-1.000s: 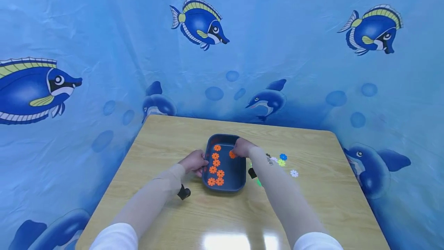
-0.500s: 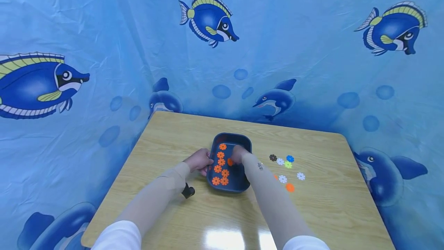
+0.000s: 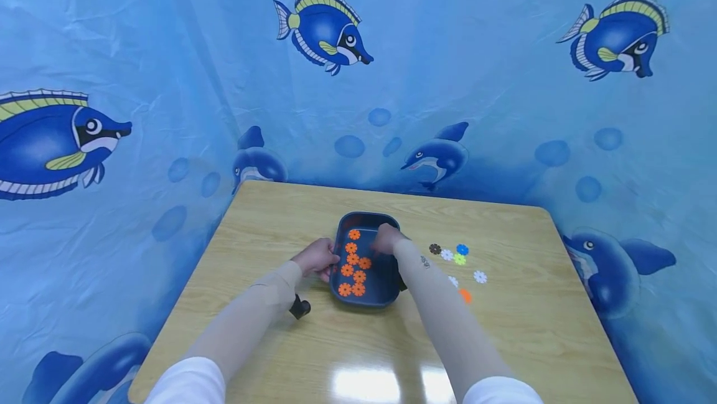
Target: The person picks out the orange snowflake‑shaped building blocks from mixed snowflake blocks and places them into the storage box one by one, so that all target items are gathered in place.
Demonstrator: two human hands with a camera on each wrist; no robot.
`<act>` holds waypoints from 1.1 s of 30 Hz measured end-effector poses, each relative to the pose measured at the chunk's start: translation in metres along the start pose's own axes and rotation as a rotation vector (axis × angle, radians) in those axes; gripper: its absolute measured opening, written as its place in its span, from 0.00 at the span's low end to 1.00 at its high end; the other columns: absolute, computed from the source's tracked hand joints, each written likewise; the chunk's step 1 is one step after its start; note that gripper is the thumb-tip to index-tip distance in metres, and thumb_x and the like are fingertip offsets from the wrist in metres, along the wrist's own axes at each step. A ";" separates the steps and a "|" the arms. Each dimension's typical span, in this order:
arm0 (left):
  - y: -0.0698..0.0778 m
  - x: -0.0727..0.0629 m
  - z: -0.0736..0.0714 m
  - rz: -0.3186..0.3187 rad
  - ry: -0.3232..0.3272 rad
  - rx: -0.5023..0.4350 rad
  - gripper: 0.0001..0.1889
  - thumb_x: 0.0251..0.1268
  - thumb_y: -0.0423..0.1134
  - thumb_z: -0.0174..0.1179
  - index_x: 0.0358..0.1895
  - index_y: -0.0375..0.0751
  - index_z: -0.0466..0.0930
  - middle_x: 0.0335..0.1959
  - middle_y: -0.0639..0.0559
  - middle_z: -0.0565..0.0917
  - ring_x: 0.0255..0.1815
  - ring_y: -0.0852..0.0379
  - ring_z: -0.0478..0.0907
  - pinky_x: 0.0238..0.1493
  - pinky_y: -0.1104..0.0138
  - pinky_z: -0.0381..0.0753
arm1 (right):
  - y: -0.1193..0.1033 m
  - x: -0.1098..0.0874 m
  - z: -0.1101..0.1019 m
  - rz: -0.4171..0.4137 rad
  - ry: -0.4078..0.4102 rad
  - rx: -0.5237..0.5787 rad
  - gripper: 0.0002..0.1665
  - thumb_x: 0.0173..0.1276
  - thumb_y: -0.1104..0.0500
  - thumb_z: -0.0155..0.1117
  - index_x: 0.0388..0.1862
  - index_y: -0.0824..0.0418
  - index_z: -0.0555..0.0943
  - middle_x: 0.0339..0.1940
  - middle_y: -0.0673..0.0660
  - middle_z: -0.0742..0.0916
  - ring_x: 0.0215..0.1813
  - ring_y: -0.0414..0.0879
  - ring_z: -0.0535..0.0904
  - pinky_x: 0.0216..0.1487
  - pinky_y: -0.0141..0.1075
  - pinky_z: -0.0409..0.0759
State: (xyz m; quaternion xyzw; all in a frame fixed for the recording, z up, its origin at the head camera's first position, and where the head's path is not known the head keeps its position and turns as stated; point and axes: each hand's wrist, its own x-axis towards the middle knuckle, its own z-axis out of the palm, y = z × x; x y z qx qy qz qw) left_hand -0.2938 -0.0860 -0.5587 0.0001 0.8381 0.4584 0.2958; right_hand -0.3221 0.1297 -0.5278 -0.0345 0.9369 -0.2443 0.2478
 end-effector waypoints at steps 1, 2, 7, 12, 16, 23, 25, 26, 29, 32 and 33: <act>0.000 0.000 0.001 -0.001 -0.001 -0.002 0.06 0.76 0.31 0.55 0.38 0.39 0.68 0.30 0.39 0.83 0.14 0.59 0.75 0.23 0.63 0.90 | 0.003 -0.003 -0.005 -0.001 0.000 0.013 0.18 0.77 0.56 0.58 0.35 0.67 0.87 0.36 0.59 0.91 0.36 0.48 0.84 0.40 0.35 0.82; 0.000 0.001 0.001 -0.001 -0.002 -0.003 0.06 0.76 0.31 0.55 0.38 0.39 0.68 0.29 0.40 0.83 0.14 0.59 0.75 0.22 0.63 0.90 | 0.008 -0.007 -0.010 -0.001 0.001 0.027 0.19 0.77 0.55 0.58 0.35 0.67 0.88 0.39 0.60 0.92 0.40 0.49 0.86 0.45 0.37 0.84; -0.002 0.003 0.000 -0.011 0.002 -0.002 0.08 0.77 0.32 0.55 0.36 0.40 0.67 0.27 0.43 0.81 0.14 0.60 0.74 0.20 0.66 0.88 | 0.041 -0.025 -0.036 0.029 0.034 0.092 0.22 0.77 0.51 0.56 0.26 0.63 0.82 0.48 0.62 0.90 0.49 0.52 0.85 0.51 0.42 0.85; -0.001 0.001 0.002 0.001 0.001 0.028 0.09 0.76 0.32 0.55 0.35 0.40 0.67 0.28 0.39 0.83 0.13 0.60 0.74 0.20 0.67 0.87 | 0.107 -0.043 -0.043 0.116 0.027 0.100 0.21 0.76 0.49 0.58 0.26 0.61 0.79 0.42 0.63 0.89 0.33 0.47 0.76 0.33 0.38 0.78; 0.001 -0.003 0.004 0.013 0.000 0.033 0.08 0.76 0.32 0.55 0.35 0.38 0.69 0.29 0.37 0.84 0.13 0.60 0.74 0.20 0.66 0.88 | 0.151 -0.068 -0.035 0.205 0.022 0.040 0.23 0.72 0.51 0.63 0.48 0.73 0.81 0.45 0.67 0.86 0.41 0.55 0.81 0.41 0.42 0.85; 0.000 -0.002 0.002 0.009 0.005 0.034 0.07 0.77 0.32 0.54 0.37 0.37 0.69 0.23 0.46 0.80 0.14 0.59 0.75 0.21 0.65 0.89 | 0.182 -0.086 -0.018 0.362 -0.015 -0.092 0.31 0.61 0.50 0.75 0.53 0.71 0.78 0.49 0.65 0.85 0.51 0.57 0.81 0.60 0.53 0.83; 0.001 -0.002 0.001 0.006 0.006 0.033 0.07 0.77 0.32 0.54 0.38 0.36 0.69 0.24 0.46 0.81 0.14 0.60 0.75 0.21 0.66 0.88 | 0.185 -0.085 -0.015 0.382 -0.020 -0.095 0.31 0.59 0.49 0.76 0.52 0.69 0.79 0.49 0.64 0.85 0.51 0.56 0.81 0.60 0.53 0.83; 0.001 -0.003 0.001 0.007 0.008 0.036 0.07 0.77 0.32 0.54 0.37 0.36 0.69 0.25 0.45 0.82 0.14 0.59 0.75 0.21 0.66 0.88 | 0.185 -0.084 -0.014 0.388 -0.020 -0.092 0.31 0.59 0.50 0.76 0.52 0.69 0.79 0.50 0.65 0.85 0.52 0.57 0.81 0.59 0.53 0.83; 0.003 -0.004 0.001 -0.002 0.009 0.032 0.07 0.77 0.32 0.54 0.36 0.38 0.68 0.28 0.41 0.84 0.14 0.59 0.75 0.20 0.66 0.88 | 0.186 -0.083 -0.011 0.395 -0.021 -0.104 0.30 0.60 0.53 0.75 0.54 0.69 0.78 0.52 0.66 0.84 0.52 0.58 0.81 0.59 0.54 0.83; 0.003 -0.004 0.003 -0.009 0.007 0.032 0.08 0.77 0.32 0.55 0.36 0.39 0.67 0.32 0.37 0.85 0.15 0.59 0.75 0.19 0.67 0.87 | 0.187 -0.084 -0.008 0.393 -0.021 -0.117 0.30 0.60 0.56 0.74 0.56 0.70 0.77 0.51 0.66 0.84 0.51 0.57 0.80 0.59 0.54 0.83; 0.003 -0.003 0.004 -0.013 0.005 0.029 0.08 0.76 0.32 0.55 0.36 0.40 0.66 0.33 0.37 0.85 0.15 0.60 0.75 0.19 0.68 0.87 | 0.187 -0.084 -0.006 0.391 -0.020 -0.119 0.30 0.61 0.56 0.74 0.56 0.70 0.77 0.51 0.66 0.84 0.50 0.56 0.80 0.59 0.54 0.83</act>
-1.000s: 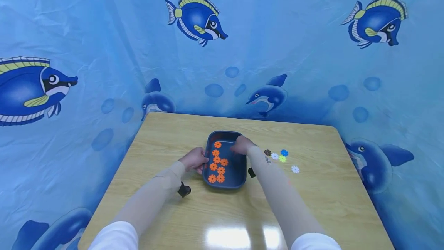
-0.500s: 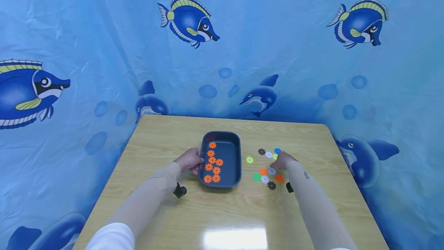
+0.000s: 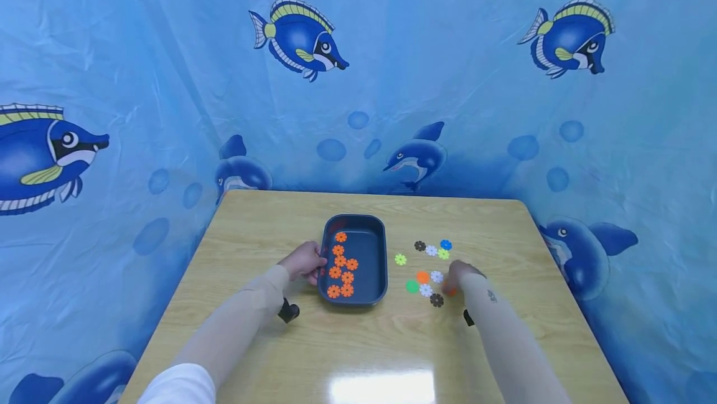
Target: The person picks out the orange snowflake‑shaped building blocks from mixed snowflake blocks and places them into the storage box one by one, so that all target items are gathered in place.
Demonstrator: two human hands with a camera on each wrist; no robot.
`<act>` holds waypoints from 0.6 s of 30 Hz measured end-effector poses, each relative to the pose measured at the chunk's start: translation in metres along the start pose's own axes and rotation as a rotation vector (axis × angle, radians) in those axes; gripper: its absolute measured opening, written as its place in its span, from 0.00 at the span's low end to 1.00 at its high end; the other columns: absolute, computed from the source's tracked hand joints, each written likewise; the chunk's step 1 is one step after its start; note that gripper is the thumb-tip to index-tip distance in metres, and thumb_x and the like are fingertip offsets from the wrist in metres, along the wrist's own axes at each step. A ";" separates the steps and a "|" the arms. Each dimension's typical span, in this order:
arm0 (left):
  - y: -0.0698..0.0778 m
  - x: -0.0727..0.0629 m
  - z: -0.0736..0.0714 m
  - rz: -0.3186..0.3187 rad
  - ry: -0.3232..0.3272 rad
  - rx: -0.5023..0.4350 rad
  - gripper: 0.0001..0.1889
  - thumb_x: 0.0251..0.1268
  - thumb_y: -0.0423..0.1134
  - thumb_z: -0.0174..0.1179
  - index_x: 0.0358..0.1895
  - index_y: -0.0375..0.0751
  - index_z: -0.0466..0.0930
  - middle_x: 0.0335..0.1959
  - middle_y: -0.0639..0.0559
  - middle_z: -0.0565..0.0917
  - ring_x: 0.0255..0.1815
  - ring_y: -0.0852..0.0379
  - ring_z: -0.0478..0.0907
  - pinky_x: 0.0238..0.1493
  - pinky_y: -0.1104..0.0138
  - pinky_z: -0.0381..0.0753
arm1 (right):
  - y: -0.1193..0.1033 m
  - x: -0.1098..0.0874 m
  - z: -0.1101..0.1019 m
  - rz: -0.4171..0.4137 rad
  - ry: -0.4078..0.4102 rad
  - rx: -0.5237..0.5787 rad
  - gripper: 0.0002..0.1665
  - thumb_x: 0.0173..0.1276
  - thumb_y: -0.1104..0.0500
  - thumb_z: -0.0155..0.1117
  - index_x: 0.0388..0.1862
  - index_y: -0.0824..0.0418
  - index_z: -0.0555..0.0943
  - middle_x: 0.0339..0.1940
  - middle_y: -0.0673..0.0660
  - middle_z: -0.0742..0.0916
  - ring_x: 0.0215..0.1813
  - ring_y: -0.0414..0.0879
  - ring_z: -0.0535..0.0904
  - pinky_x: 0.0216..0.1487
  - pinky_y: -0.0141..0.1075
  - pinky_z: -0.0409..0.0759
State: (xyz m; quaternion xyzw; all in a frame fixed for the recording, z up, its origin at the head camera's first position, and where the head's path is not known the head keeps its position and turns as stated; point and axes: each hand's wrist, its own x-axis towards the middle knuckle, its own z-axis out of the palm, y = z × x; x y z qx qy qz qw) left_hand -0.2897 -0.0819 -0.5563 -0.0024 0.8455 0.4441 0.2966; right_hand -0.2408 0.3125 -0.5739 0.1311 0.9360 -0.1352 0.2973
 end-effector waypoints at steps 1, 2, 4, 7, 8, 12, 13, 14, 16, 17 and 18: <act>-0.001 0.001 0.001 0.000 0.000 0.000 0.09 0.76 0.32 0.55 0.36 0.40 0.66 0.33 0.36 0.86 0.15 0.60 0.75 0.19 0.68 0.87 | 0.000 -0.001 0.001 -0.004 0.002 -0.002 0.30 0.61 0.56 0.74 0.56 0.71 0.77 0.51 0.66 0.84 0.50 0.56 0.80 0.60 0.54 0.83; -0.001 0.001 0.001 0.000 0.002 0.000 0.09 0.76 0.32 0.55 0.36 0.40 0.66 0.33 0.37 0.86 0.15 0.60 0.75 0.19 0.68 0.86 | 0.000 -0.002 0.002 -0.002 0.005 0.003 0.30 0.61 0.56 0.74 0.57 0.70 0.77 0.51 0.65 0.84 0.50 0.56 0.80 0.60 0.53 0.83; -0.003 0.002 0.002 0.003 0.003 0.002 0.09 0.77 0.32 0.55 0.36 0.40 0.66 0.32 0.38 0.85 0.15 0.60 0.74 0.18 0.68 0.86 | 0.000 -0.005 0.002 -0.005 0.009 0.007 0.29 0.60 0.56 0.74 0.55 0.71 0.77 0.49 0.65 0.84 0.48 0.55 0.79 0.59 0.52 0.83; -0.004 0.003 0.002 0.001 0.003 0.001 0.08 0.77 0.32 0.54 0.36 0.40 0.66 0.31 0.40 0.85 0.15 0.60 0.74 0.19 0.68 0.87 | 0.001 -0.006 0.002 0.003 0.016 0.022 0.29 0.60 0.55 0.74 0.55 0.70 0.78 0.48 0.64 0.84 0.48 0.55 0.79 0.59 0.51 0.83; -0.005 0.003 0.002 0.000 0.003 0.002 0.08 0.77 0.32 0.54 0.36 0.40 0.67 0.30 0.41 0.84 0.15 0.60 0.74 0.19 0.68 0.87 | 0.001 -0.007 0.002 0.001 0.018 0.026 0.29 0.60 0.55 0.74 0.55 0.71 0.78 0.48 0.64 0.84 0.47 0.55 0.79 0.58 0.50 0.83; -0.005 0.004 0.002 -0.006 0.008 0.004 0.07 0.77 0.33 0.54 0.37 0.39 0.67 0.28 0.43 0.84 0.15 0.60 0.74 0.19 0.68 0.87 | 0.002 -0.006 0.003 0.007 0.021 0.057 0.30 0.60 0.55 0.73 0.56 0.71 0.78 0.48 0.64 0.85 0.47 0.54 0.79 0.58 0.51 0.83; -0.005 0.004 0.002 -0.007 0.009 0.005 0.07 0.77 0.33 0.54 0.38 0.39 0.67 0.28 0.43 0.83 0.15 0.60 0.74 0.19 0.68 0.87 | 0.002 -0.006 0.004 0.006 0.022 0.063 0.30 0.59 0.55 0.73 0.55 0.71 0.78 0.47 0.64 0.85 0.47 0.54 0.79 0.58 0.51 0.83; -0.005 0.003 0.003 -0.006 0.011 0.005 0.07 0.77 0.33 0.54 0.38 0.39 0.67 0.27 0.44 0.83 0.15 0.60 0.74 0.19 0.67 0.87 | 0.002 -0.006 0.004 0.005 0.023 0.067 0.30 0.59 0.54 0.73 0.55 0.71 0.78 0.47 0.64 0.85 0.47 0.54 0.79 0.58 0.51 0.84; -0.004 0.003 0.003 -0.006 0.011 0.004 0.07 0.77 0.33 0.54 0.38 0.39 0.67 0.27 0.44 0.83 0.15 0.60 0.75 0.20 0.67 0.88 | 0.005 -0.006 0.005 0.004 0.027 0.080 0.31 0.58 0.53 0.74 0.54 0.72 0.79 0.46 0.63 0.85 0.47 0.54 0.80 0.59 0.50 0.83; -0.004 0.003 0.003 -0.006 0.010 0.003 0.07 0.77 0.33 0.54 0.38 0.39 0.68 0.27 0.45 0.82 0.15 0.60 0.75 0.20 0.67 0.88 | 0.006 -0.006 0.005 0.000 0.027 0.082 0.31 0.58 0.52 0.74 0.54 0.72 0.79 0.46 0.63 0.85 0.47 0.54 0.80 0.59 0.50 0.83; -0.004 0.002 0.002 -0.006 0.009 0.002 0.07 0.77 0.33 0.54 0.38 0.39 0.68 0.27 0.45 0.82 0.15 0.60 0.75 0.21 0.66 0.88 | 0.008 -0.006 0.005 -0.005 0.028 0.084 0.32 0.58 0.51 0.74 0.54 0.73 0.79 0.46 0.63 0.85 0.47 0.54 0.80 0.60 0.50 0.83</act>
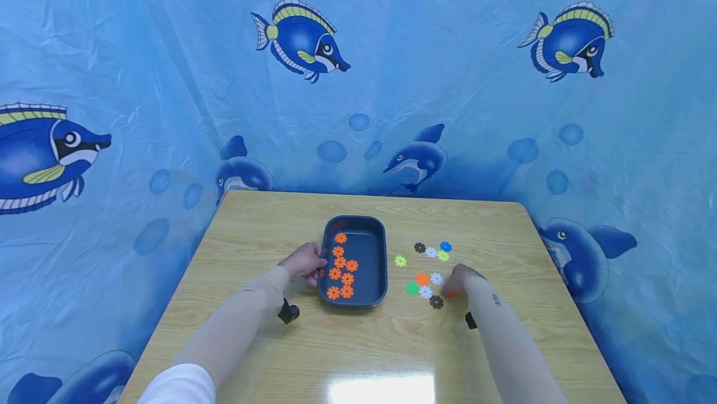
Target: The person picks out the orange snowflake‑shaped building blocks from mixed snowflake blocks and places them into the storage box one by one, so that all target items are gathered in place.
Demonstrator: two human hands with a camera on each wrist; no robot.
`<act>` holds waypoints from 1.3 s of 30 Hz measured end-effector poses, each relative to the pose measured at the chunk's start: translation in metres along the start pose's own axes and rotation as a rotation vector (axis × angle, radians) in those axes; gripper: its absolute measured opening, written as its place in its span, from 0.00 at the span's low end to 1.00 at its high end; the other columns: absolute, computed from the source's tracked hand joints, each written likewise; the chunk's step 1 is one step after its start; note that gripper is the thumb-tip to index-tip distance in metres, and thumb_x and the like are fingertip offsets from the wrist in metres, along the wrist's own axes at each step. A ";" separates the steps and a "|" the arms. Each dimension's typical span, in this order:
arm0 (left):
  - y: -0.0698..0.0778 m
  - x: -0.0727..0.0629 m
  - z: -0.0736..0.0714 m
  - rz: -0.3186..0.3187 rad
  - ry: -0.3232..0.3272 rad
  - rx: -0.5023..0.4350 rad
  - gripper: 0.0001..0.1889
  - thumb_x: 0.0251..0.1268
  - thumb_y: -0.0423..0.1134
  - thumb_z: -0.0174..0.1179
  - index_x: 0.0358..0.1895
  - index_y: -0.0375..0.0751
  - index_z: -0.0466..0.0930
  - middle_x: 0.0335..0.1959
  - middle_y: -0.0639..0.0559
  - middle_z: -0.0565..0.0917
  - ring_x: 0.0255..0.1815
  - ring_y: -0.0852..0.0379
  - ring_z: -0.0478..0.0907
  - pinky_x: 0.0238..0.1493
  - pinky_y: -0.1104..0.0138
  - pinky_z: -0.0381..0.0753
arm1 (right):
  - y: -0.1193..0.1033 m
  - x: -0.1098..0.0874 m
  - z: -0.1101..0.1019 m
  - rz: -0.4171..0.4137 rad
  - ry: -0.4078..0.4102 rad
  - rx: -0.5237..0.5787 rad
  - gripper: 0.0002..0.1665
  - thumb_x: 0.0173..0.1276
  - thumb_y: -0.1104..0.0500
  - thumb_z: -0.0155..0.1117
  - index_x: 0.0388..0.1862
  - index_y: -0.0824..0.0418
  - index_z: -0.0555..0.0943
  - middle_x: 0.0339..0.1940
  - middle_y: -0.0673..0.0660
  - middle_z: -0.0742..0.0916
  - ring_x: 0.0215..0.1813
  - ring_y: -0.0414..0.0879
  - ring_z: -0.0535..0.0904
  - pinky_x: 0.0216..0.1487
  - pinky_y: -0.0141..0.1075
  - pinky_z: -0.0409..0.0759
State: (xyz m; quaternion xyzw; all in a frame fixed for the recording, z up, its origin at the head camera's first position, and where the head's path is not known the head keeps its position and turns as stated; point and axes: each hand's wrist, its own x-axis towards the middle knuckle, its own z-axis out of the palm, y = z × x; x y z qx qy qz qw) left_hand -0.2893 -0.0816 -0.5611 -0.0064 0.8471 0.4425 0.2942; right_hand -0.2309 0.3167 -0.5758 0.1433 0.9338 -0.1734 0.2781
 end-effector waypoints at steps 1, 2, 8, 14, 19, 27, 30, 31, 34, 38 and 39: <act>0.000 -0.001 0.000 0.001 -0.001 -0.001 0.07 0.77 0.33 0.54 0.37 0.39 0.68 0.27 0.44 0.82 0.15 0.60 0.75 0.21 0.66 0.89 | 0.001 0.000 0.000 -0.008 -0.003 0.004 0.33 0.58 0.51 0.74 0.54 0.73 0.79 0.46 0.63 0.85 0.47 0.54 0.80 0.60 0.50 0.83; 0.001 -0.001 0.000 -0.001 -0.003 -0.004 0.07 0.77 0.33 0.54 0.37 0.40 0.68 0.27 0.44 0.83 0.15 0.60 0.75 0.22 0.65 0.89 | 0.003 -0.001 0.000 -0.015 -0.004 0.008 0.34 0.58 0.50 0.74 0.54 0.74 0.79 0.47 0.63 0.85 0.48 0.54 0.80 0.61 0.50 0.83; 0.005 -0.005 -0.003 -0.006 -0.014 -0.004 0.10 0.77 0.33 0.54 0.34 0.41 0.66 0.31 0.39 0.85 0.15 0.60 0.73 0.21 0.67 0.88 | 0.005 -0.004 -0.002 -0.080 -0.009 -0.010 0.30 0.60 0.53 0.70 0.52 0.76 0.78 0.47 0.66 0.84 0.47 0.54 0.79 0.60 0.50 0.82; 0.005 -0.005 -0.003 0.005 -0.012 0.002 0.09 0.77 0.33 0.54 0.35 0.41 0.66 0.27 0.44 0.81 0.15 0.60 0.74 0.21 0.67 0.88 | 0.004 -0.002 -0.001 -0.049 0.040 0.020 0.20 0.57 0.57 0.73 0.42 0.69 0.78 0.36 0.60 0.82 0.39 0.51 0.76 0.43 0.40 0.81; 0.005 -0.006 -0.003 0.002 -0.009 0.001 0.08 0.77 0.33 0.54 0.36 0.40 0.67 0.25 0.46 0.79 0.15 0.60 0.74 0.21 0.67 0.88 | 0.007 0.002 0.003 -0.043 0.052 0.041 0.21 0.57 0.57 0.73 0.43 0.70 0.78 0.37 0.61 0.83 0.39 0.51 0.78 0.45 0.43 0.83; 0.003 -0.005 -0.004 -0.003 -0.009 -0.005 0.07 0.77 0.33 0.54 0.37 0.40 0.68 0.35 0.35 0.85 0.16 0.60 0.75 0.23 0.65 0.89 | 0.008 0.003 0.007 -0.014 0.042 0.092 0.30 0.56 0.55 0.72 0.52 0.73 0.77 0.41 0.63 0.83 0.42 0.53 0.77 0.47 0.44 0.82; 0.002 -0.004 -0.004 -0.002 -0.006 -0.006 0.07 0.77 0.33 0.54 0.37 0.39 0.68 0.34 0.37 0.85 0.16 0.60 0.75 0.22 0.66 0.89 | 0.006 0.004 0.007 -0.020 0.058 0.082 0.25 0.55 0.57 0.72 0.48 0.72 0.78 0.38 0.61 0.83 0.39 0.52 0.77 0.42 0.40 0.81; 0.002 -0.004 -0.005 -0.003 -0.007 -0.008 0.07 0.77 0.33 0.54 0.37 0.40 0.68 0.33 0.37 0.85 0.16 0.60 0.75 0.22 0.66 0.89 | 0.006 0.005 0.006 -0.026 0.064 0.079 0.23 0.56 0.58 0.72 0.46 0.71 0.79 0.37 0.61 0.83 0.39 0.52 0.77 0.41 0.40 0.80; 0.002 -0.004 -0.004 -0.003 -0.007 -0.009 0.08 0.77 0.33 0.54 0.36 0.40 0.67 0.31 0.41 0.84 0.16 0.60 0.75 0.22 0.66 0.89 | 0.002 0.005 -0.001 -0.069 0.077 0.070 0.15 0.58 0.61 0.71 0.40 0.69 0.80 0.33 0.59 0.83 0.36 0.50 0.76 0.37 0.37 0.79; 0.002 -0.004 -0.003 -0.001 -0.007 -0.005 0.10 0.77 0.33 0.54 0.35 0.41 0.65 0.26 0.46 0.81 0.16 0.60 0.74 0.21 0.66 0.88 | -0.011 0.003 -0.020 -0.171 0.077 0.082 0.10 0.68 0.61 0.65 0.28 0.64 0.78 0.24 0.52 0.77 0.29 0.45 0.71 0.31 0.33 0.73; 0.003 -0.004 -0.003 0.001 -0.007 -0.003 0.10 0.77 0.33 0.55 0.35 0.41 0.65 0.25 0.47 0.80 0.16 0.60 0.74 0.21 0.67 0.88 | -0.017 0.003 -0.026 -0.204 0.081 0.094 0.13 0.70 0.61 0.63 0.25 0.62 0.76 0.22 0.50 0.75 0.27 0.44 0.69 0.29 0.33 0.71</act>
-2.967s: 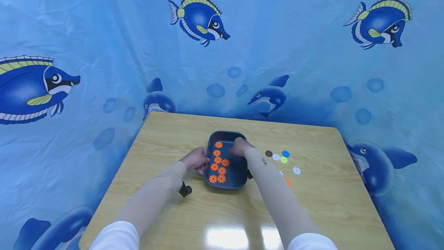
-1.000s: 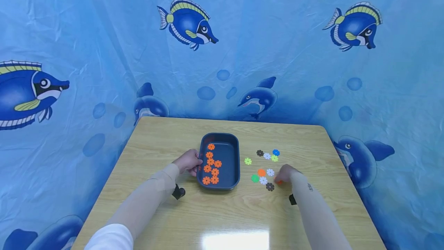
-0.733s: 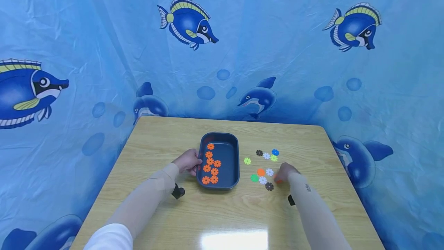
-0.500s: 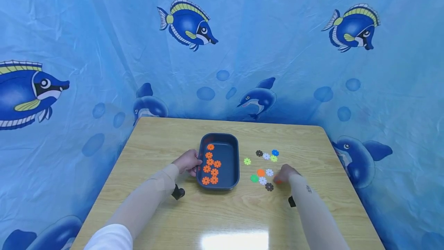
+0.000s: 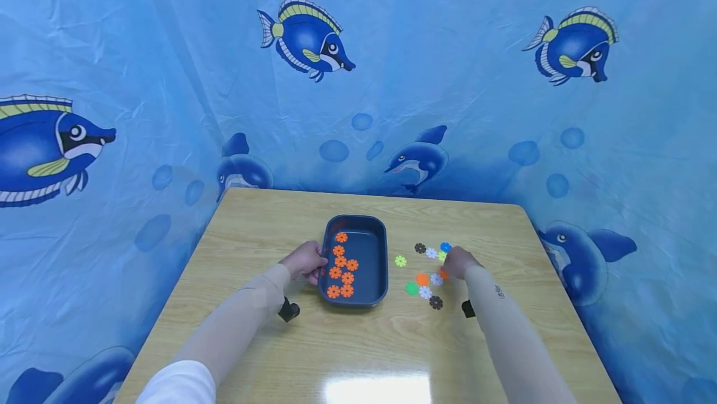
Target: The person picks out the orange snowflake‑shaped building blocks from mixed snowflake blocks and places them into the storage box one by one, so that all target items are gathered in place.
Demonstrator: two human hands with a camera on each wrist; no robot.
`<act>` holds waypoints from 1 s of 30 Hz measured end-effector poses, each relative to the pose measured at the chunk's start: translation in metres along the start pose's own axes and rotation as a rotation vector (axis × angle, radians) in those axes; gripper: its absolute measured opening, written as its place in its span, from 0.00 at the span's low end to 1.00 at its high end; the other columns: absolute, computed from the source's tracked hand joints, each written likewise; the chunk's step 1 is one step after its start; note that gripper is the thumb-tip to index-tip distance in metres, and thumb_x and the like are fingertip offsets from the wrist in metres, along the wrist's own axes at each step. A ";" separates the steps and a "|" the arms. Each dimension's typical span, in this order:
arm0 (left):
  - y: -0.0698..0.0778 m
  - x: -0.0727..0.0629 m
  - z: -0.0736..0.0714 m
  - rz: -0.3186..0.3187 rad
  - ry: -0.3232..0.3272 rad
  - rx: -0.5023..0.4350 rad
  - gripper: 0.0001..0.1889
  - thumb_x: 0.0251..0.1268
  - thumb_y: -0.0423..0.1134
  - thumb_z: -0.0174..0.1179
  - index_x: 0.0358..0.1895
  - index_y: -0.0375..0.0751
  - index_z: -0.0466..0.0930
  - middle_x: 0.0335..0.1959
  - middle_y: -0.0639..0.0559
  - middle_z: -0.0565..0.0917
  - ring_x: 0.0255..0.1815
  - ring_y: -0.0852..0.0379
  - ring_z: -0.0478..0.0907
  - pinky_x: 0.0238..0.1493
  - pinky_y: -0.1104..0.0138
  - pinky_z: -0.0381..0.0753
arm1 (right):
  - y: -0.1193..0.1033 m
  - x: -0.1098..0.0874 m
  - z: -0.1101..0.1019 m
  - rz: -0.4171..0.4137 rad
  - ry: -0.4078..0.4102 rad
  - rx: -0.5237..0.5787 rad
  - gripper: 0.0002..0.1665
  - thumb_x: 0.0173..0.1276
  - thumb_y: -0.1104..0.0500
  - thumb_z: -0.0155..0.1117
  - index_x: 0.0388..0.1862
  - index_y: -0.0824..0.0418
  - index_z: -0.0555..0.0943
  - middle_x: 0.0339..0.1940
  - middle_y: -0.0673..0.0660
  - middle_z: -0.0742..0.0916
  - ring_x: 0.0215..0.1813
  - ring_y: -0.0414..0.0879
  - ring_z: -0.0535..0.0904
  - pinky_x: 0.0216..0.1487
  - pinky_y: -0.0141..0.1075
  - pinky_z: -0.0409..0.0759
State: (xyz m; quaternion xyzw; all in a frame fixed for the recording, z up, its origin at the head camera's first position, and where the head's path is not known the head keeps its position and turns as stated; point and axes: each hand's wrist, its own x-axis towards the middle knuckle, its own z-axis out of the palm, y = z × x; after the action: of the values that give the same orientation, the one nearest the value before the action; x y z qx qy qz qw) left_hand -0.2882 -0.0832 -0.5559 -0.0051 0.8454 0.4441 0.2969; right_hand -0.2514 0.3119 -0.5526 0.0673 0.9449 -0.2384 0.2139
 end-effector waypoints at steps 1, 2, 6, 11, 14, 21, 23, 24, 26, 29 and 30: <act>-0.001 0.000 -0.001 0.000 0.003 0.000 0.10 0.77 0.33 0.55 0.34 0.42 0.65 0.24 0.48 0.79 0.16 0.60 0.74 0.20 0.67 0.88 | -0.010 0.003 -0.006 -0.038 0.000 0.015 0.16 0.73 0.61 0.60 0.22 0.60 0.74 0.20 0.49 0.72 0.25 0.42 0.66 0.29 0.33 0.69; -0.001 0.000 -0.003 0.000 0.005 -0.004 0.10 0.77 0.33 0.55 0.34 0.42 0.65 0.24 0.48 0.78 0.16 0.60 0.74 0.20 0.68 0.87 | -0.020 0.007 -0.011 -0.066 0.000 0.032 0.19 0.75 0.61 0.58 0.20 0.58 0.71 0.18 0.48 0.69 0.23 0.42 0.63 0.29 0.33 0.68; -0.003 0.000 -0.005 0.002 0.007 -0.020 0.11 0.77 0.33 0.54 0.34 0.43 0.64 0.26 0.45 0.80 0.15 0.60 0.73 0.18 0.68 0.86 | -0.070 0.020 -0.028 -0.132 0.001 0.118 0.22 0.77 0.61 0.54 0.19 0.56 0.66 0.19 0.48 0.68 0.24 0.42 0.60 0.32 0.35 0.67; -0.003 -0.001 -0.001 0.009 -0.004 -0.029 0.13 0.77 0.32 0.55 0.33 0.44 0.62 0.25 0.45 0.80 0.14 0.60 0.73 0.18 0.68 0.86 | -0.125 0.038 -0.021 -0.138 -0.028 0.140 0.16 0.78 0.59 0.54 0.33 0.66 0.83 0.31 0.52 0.84 0.30 0.42 0.71 0.31 0.32 0.72; -0.001 -0.002 0.003 0.019 -0.008 -0.030 0.13 0.77 0.31 0.54 0.32 0.44 0.62 0.23 0.47 0.78 0.14 0.60 0.73 0.18 0.68 0.86 | -0.149 0.050 -0.003 -0.115 -0.061 0.127 0.16 0.77 0.62 0.54 0.33 0.66 0.85 0.26 0.53 0.84 0.24 0.42 0.69 0.24 0.31 0.68; 0.000 -0.001 0.005 0.028 -0.016 -0.023 0.12 0.77 0.31 0.54 0.32 0.43 0.63 0.23 0.46 0.79 0.14 0.60 0.73 0.16 0.70 0.84 | -0.180 0.063 0.042 -0.082 -0.073 0.081 0.20 0.71 0.69 0.56 0.16 0.58 0.73 0.15 0.50 0.70 0.19 0.44 0.66 0.21 0.33 0.64; 0.000 0.000 0.005 0.026 -0.017 -0.024 0.12 0.77 0.31 0.54 0.33 0.43 0.63 0.24 0.45 0.79 0.14 0.60 0.73 0.16 0.70 0.84 | -0.185 0.065 0.050 -0.082 -0.057 0.058 0.20 0.72 0.68 0.57 0.18 0.59 0.74 0.16 0.51 0.70 0.20 0.45 0.66 0.22 0.33 0.65; -0.001 0.001 0.004 0.025 -0.014 -0.023 0.12 0.77 0.31 0.54 0.33 0.43 0.64 0.24 0.45 0.79 0.14 0.60 0.73 0.16 0.70 0.84 | -0.188 0.065 0.053 -0.079 -0.052 0.057 0.18 0.72 0.68 0.57 0.19 0.60 0.76 0.17 0.51 0.71 0.21 0.45 0.67 0.23 0.34 0.66; -0.002 0.002 0.003 0.019 -0.009 -0.025 0.11 0.77 0.32 0.54 0.33 0.43 0.64 0.23 0.46 0.78 0.15 0.60 0.73 0.17 0.69 0.85 | -0.191 0.068 0.059 -0.077 -0.047 0.058 0.13 0.72 0.68 0.58 0.25 0.64 0.80 0.20 0.53 0.73 0.23 0.46 0.68 0.24 0.34 0.68; -0.005 0.002 -0.001 0.003 0.001 -0.034 0.11 0.76 0.32 0.55 0.33 0.43 0.64 0.21 0.49 0.76 0.16 0.59 0.73 0.18 0.68 0.86 | -0.196 0.073 0.067 -0.079 -0.058 0.069 0.07 0.72 0.68 0.59 0.35 0.67 0.83 0.23 0.54 0.76 0.25 0.47 0.71 0.25 0.35 0.70; -0.006 0.002 -0.002 -0.001 0.005 -0.034 0.11 0.76 0.32 0.55 0.33 0.43 0.64 0.21 0.49 0.75 0.16 0.59 0.73 0.18 0.68 0.86 | -0.198 0.075 0.069 -0.081 -0.065 0.072 0.06 0.72 0.68 0.59 0.36 0.67 0.83 0.23 0.54 0.76 0.25 0.47 0.71 0.25 0.35 0.70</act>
State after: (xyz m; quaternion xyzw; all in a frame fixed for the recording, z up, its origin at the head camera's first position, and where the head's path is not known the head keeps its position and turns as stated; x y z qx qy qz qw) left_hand -0.2898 -0.0881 -0.5603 -0.0117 0.8383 0.4584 0.2950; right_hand -0.3382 0.1068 -0.5568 0.0288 0.9303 -0.2826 0.2320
